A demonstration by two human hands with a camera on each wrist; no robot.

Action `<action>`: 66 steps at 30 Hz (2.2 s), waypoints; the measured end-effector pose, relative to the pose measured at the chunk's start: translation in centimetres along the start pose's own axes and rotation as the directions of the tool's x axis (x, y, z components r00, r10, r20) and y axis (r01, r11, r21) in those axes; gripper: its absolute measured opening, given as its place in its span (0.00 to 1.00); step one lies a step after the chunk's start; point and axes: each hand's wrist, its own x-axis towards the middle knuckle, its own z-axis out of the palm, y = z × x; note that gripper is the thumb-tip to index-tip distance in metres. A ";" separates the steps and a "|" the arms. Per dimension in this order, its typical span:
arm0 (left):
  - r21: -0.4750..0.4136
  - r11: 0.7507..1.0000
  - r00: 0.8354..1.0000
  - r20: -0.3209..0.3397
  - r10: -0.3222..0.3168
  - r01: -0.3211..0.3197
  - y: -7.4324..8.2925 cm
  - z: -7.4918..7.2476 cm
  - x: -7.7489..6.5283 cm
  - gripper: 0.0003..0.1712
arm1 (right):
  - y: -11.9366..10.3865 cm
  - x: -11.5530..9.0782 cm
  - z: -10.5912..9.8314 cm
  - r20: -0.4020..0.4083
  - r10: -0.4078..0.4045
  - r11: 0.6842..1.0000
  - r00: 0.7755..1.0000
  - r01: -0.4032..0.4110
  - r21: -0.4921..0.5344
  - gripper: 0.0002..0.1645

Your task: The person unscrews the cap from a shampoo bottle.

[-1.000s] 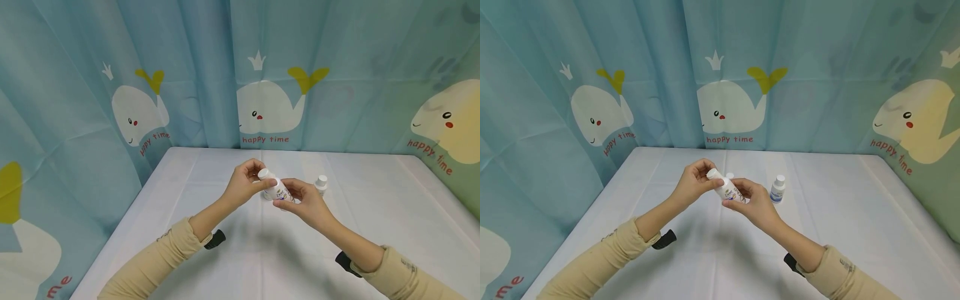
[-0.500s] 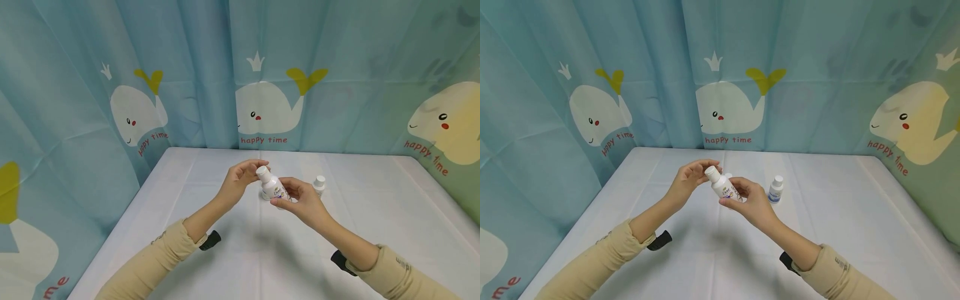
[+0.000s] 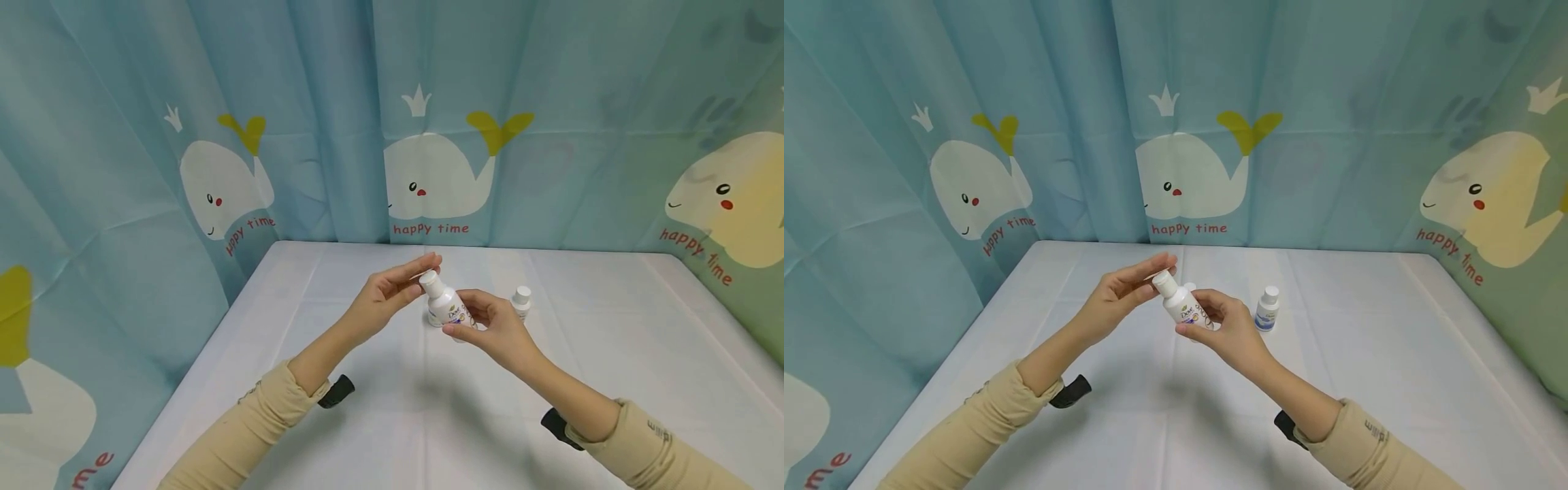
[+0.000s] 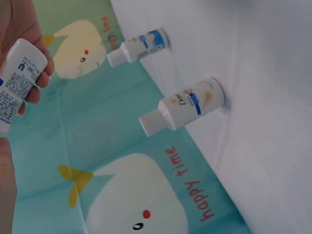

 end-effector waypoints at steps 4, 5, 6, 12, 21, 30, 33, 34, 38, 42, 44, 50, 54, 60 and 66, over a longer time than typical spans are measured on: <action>-0.007 1.000 1.000 0.008 -0.005 0.005 -0.1 0.2 0.1 0.28 | 0.0 0.0 -0.2 0.010 -0.004 1.000 1.000 0.004 -0.009 0.25; -0.012 1.000 1.000 -0.001 -0.006 0.006 -0.1 0.2 0.1 0.28 | 0.0 0.0 -0.2 0.011 -0.007 1.000 1.000 0.007 -0.012 0.25; -0.019 1.000 1.000 -0.011 -0.009 0.009 -0.1 0.3 0.1 0.28 | 0.0 0.0 -0.2 0.011 -0.009 1.000 1.000 0.009 -0.015 0.25; -0.043 0.999 0.997 -0.081 -0.017 0.013 -0.3 0.7 0.2 0.28 | 0.3 -0.1 -0.4 0.009 -0.022 1.000 1.000 0.022 -0.019 0.24; -0.035 0.997 0.972 -0.220 -0.081 0.075 -0.6 1.2 0.4 0.22 | 0.6 -0.1 -0.5 0.016 -0.047 0.999 0.999 0.047 0.002 0.24; -0.109 0.994 0.966 -0.254 -0.048 0.021 -0.7 1.8 0.6 0.38 | 0.5 -0.1 -0.5 0.030 -0.057 0.998 0.998 0.056 0.030 0.23; -0.099 0.995 0.966 -0.256 -0.039 0.014 -0.7 1.9 0.7 0.45 | 0.5 0.0 -0.5 0.033 -0.053 0.999 0.998 0.052 0.016 0.24; -0.091 0.996 0.966 -0.255 -0.034 0.011 -0.7 1.9 0.8 0.47 | 0.5 0.0 -0.5 0.031 -0.053 0.999 0.998 0.052 0.010 0.24; -0.083 0.996 0.973 -0.227 -0.031 0.012 -0.7 1.9 0.8 0.52 | 0.5 0.0 -0.5 0.028 -0.055 0.998 0.998 0.055 -0.005 0.24; -0.056 0.998 0.988 -0.150 -0.037 0.028 -0.8 1.4 0.5 0.50 | 0.4 0.0 -0.5 0.026 -0.049 0.999 0.998 0.049 -0.003 0.24; -0.042 0.999 0.995 -0.099 -0.025 0.021 -0.7 1.0 0.4 0.48 | 0.4 0.0 -0.5 0.025 -0.042 0.999 0.999 0.043 -0.010 0.24; -0.050 0.999 1.000 0.005 -0.006 0.006 -0.5 0.5 0.1 0.37 | 0.3 0.0 -0.6 0.029 -0.027 1.000 0.999 0.027 -0.002 0.24; -0.022 1.000 1.000 0.008 -0.006 0.006 -0.4 0.5 0.1 0.27 | 0.6 0.1 -0.6 0.034 -0.019 1.000 0.999 0.018 0.013 0.25; -0.038 0.999 1.000 -0.025 -0.001 0.000 -0.6 0.6 0.1 0.28 | 0.5 0.1 -0.5 0.033 -0.024 1.000 0.999 0.023 0.017 0.25; -0.044 0.999 0.997 -0.072 -0.024 0.021 -0.7 0.8 0.1 0.34 | 0.3 0.0 -0.5 0.040 -0.026 0.999 0.999 0.025 0.031 0.24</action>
